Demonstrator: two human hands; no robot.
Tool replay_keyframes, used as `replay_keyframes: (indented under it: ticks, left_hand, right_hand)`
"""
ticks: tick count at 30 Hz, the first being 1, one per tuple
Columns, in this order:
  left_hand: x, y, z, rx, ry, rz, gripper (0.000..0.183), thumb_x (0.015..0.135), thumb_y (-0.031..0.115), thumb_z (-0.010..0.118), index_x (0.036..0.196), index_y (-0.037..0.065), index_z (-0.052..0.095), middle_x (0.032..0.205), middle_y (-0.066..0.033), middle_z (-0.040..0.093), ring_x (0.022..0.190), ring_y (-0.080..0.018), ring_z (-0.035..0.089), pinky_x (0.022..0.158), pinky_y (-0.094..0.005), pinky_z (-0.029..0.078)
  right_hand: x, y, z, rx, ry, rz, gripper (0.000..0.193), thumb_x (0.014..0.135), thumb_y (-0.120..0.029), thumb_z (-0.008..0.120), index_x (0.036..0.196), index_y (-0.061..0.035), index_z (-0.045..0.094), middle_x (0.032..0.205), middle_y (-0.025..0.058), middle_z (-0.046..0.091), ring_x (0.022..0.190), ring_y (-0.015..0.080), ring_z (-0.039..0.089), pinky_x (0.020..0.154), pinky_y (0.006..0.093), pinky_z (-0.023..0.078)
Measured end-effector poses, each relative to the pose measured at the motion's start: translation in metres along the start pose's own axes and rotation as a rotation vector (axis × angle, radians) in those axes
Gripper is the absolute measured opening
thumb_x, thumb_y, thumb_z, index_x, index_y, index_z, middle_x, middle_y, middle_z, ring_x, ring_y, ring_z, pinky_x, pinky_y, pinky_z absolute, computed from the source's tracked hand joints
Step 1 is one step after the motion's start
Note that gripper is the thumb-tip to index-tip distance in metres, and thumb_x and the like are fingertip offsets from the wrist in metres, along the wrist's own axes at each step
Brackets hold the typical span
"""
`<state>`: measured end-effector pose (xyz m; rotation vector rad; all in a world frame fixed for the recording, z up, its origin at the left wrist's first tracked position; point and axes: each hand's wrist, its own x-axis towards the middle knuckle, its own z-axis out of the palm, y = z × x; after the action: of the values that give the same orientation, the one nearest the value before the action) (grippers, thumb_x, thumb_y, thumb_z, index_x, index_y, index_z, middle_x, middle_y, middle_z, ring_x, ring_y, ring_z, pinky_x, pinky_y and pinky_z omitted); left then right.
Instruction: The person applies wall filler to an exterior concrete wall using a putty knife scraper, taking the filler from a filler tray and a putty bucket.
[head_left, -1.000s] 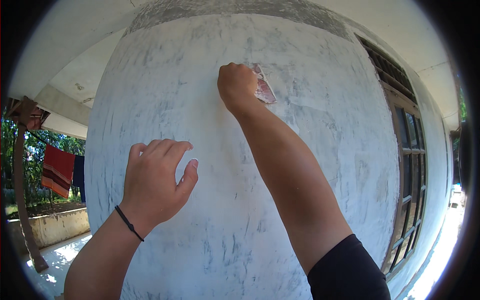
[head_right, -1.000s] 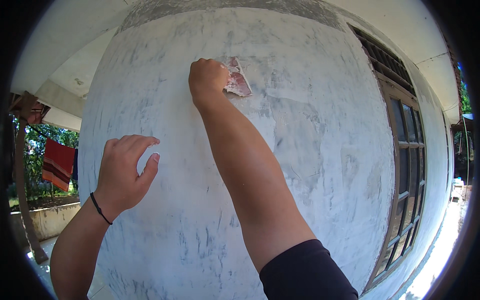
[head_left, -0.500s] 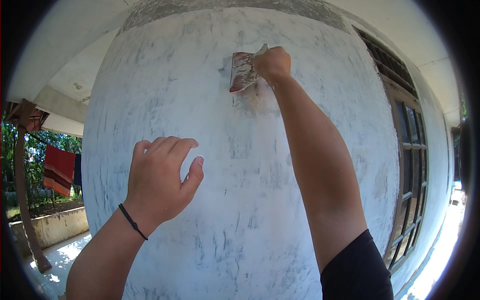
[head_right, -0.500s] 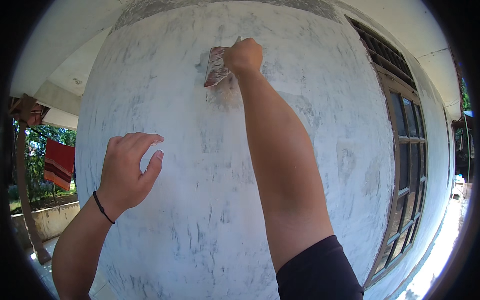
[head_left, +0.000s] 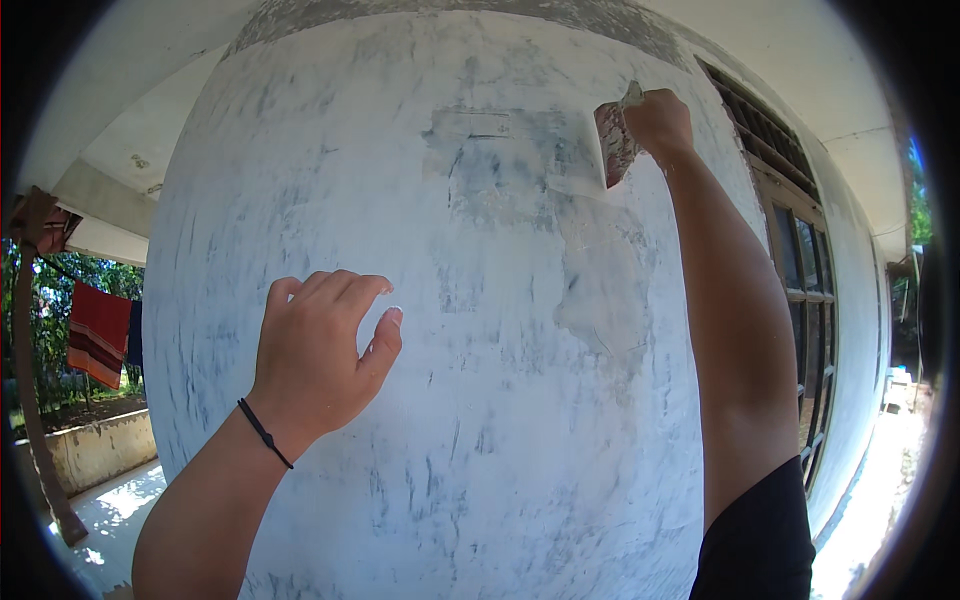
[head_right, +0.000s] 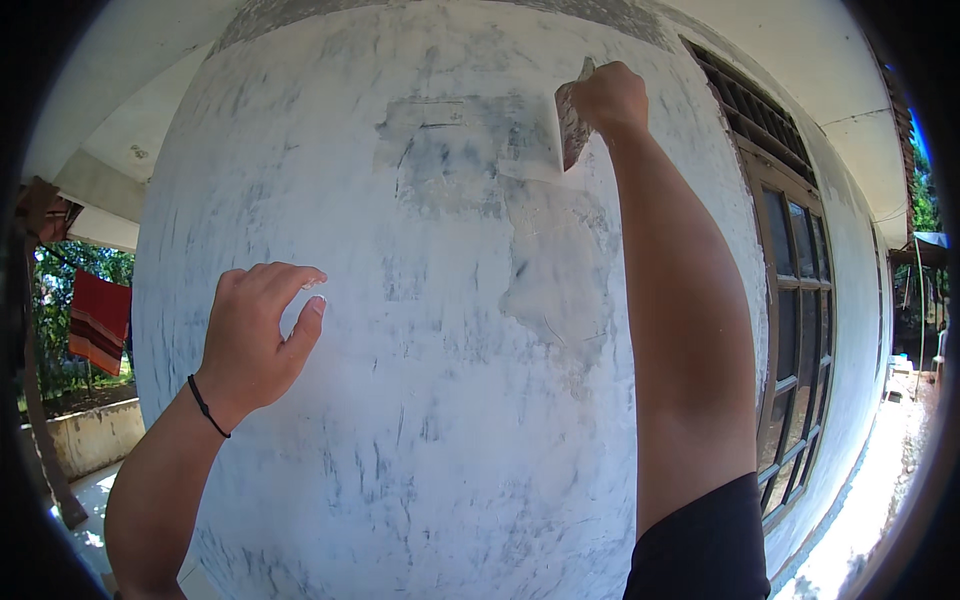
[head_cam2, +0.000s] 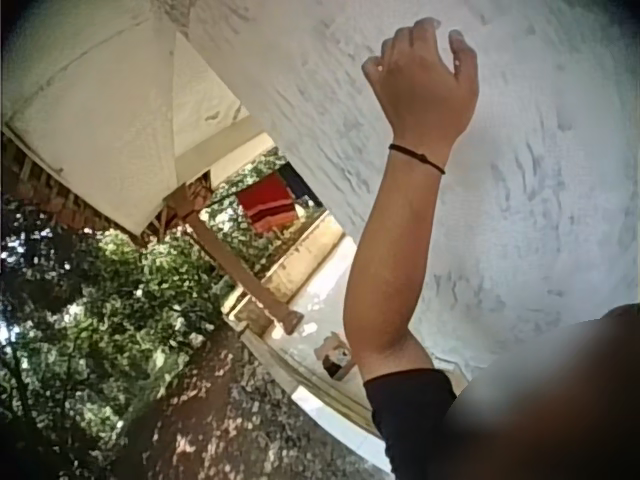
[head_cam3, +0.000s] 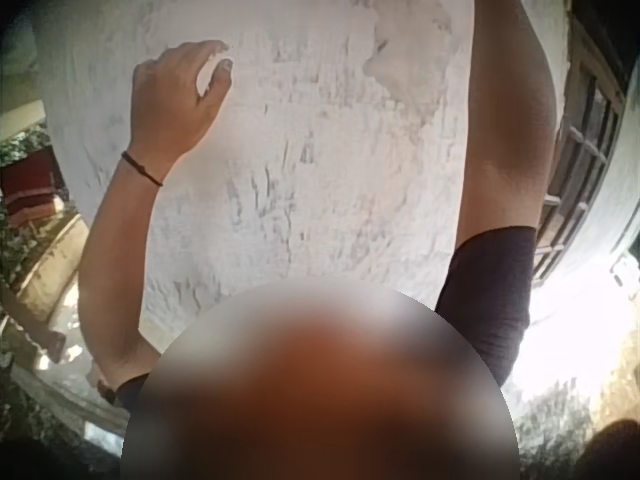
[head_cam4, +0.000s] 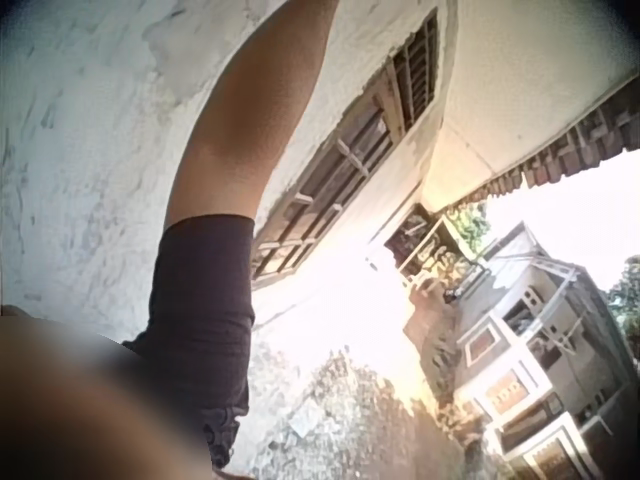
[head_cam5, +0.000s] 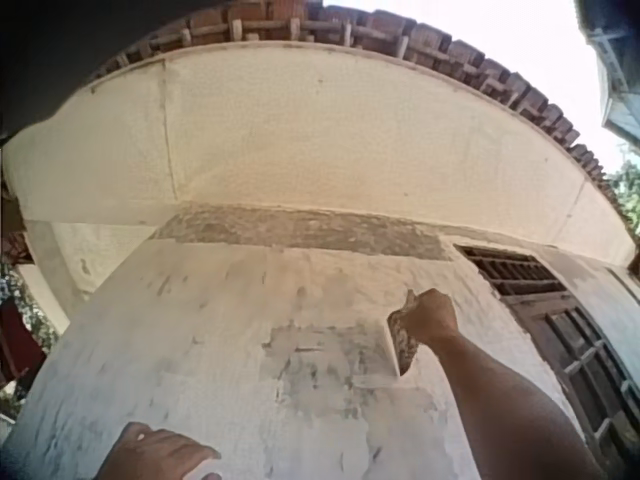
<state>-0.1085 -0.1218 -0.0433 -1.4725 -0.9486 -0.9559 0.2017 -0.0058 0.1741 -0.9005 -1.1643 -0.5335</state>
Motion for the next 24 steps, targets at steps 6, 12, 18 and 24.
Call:
replay_keyframes:
  ticks: [6, 12, 18, 24]
  left_hand:
    - [-0.014, -0.013, -0.016, 0.025, -0.028, -0.022, 0.019, 0.085, 0.015, 0.057, 0.101, 0.006, 0.062, 0.097, -0.0082, 0.066, 0.093, -0.0225, 0.06, 0.084, -0.0378, 0.037]
    - [-0.028, -0.014, -0.048, 0.056, -0.013, -0.047, 0.023, 0.085, 0.02, 0.056, 0.099, 0.003, 0.064, 0.096, -0.0102, 0.066, 0.092, -0.0222, 0.06, 0.086, -0.0414, 0.037]
    - [-0.038, -0.017, -0.07, 0.084, -0.017, -0.085, 0.023, 0.084, 0.02, 0.056, 0.098, 0.003, 0.064, 0.096, -0.0114, 0.066, 0.093, -0.0232, 0.06, 0.086, -0.0417, 0.037]
    - [-0.037, -0.016, -0.066, 0.061, -0.046, -0.083, 0.023, 0.084, 0.02, 0.056, 0.098, 0.003, 0.064, 0.096, -0.0109, 0.066, 0.092, -0.0234, 0.06, 0.085, -0.0409, 0.037]
  right_hand:
    - [-0.048, -0.08, 0.045, -0.25, 0.023, -0.193, 0.022, 0.085, -0.009, 0.053, 0.098, -0.0088, 0.072, 0.102, 0.0122, 0.069, 0.097, 0.0292, 0.066, 0.08, 0.038, 0.055]
    - [-0.105, -0.179, 0.092, -0.079, -0.158, -0.332, 0.016, 0.082, -0.008, 0.06, 0.093, -0.0097, 0.073, 0.098, 0.011, 0.069, 0.096, 0.026, 0.067, 0.075, 0.0328, 0.056]
    - [-0.13, -0.225, 0.08, 0.165, -0.172, -0.408, 0.011, 0.078, -0.004, 0.06, 0.081, -0.0047, 0.07, 0.089, 0.015, 0.069, 0.087, 0.0293, 0.068, 0.071, 0.0358, 0.056]
    - [-0.123, -0.226, 0.051, 0.382, -0.223, -0.242, 0.013, 0.078, -0.006, 0.061, 0.087, -0.0013, 0.069, 0.093, 0.018, 0.068, 0.09, 0.0317, 0.067, 0.075, 0.037, 0.055]
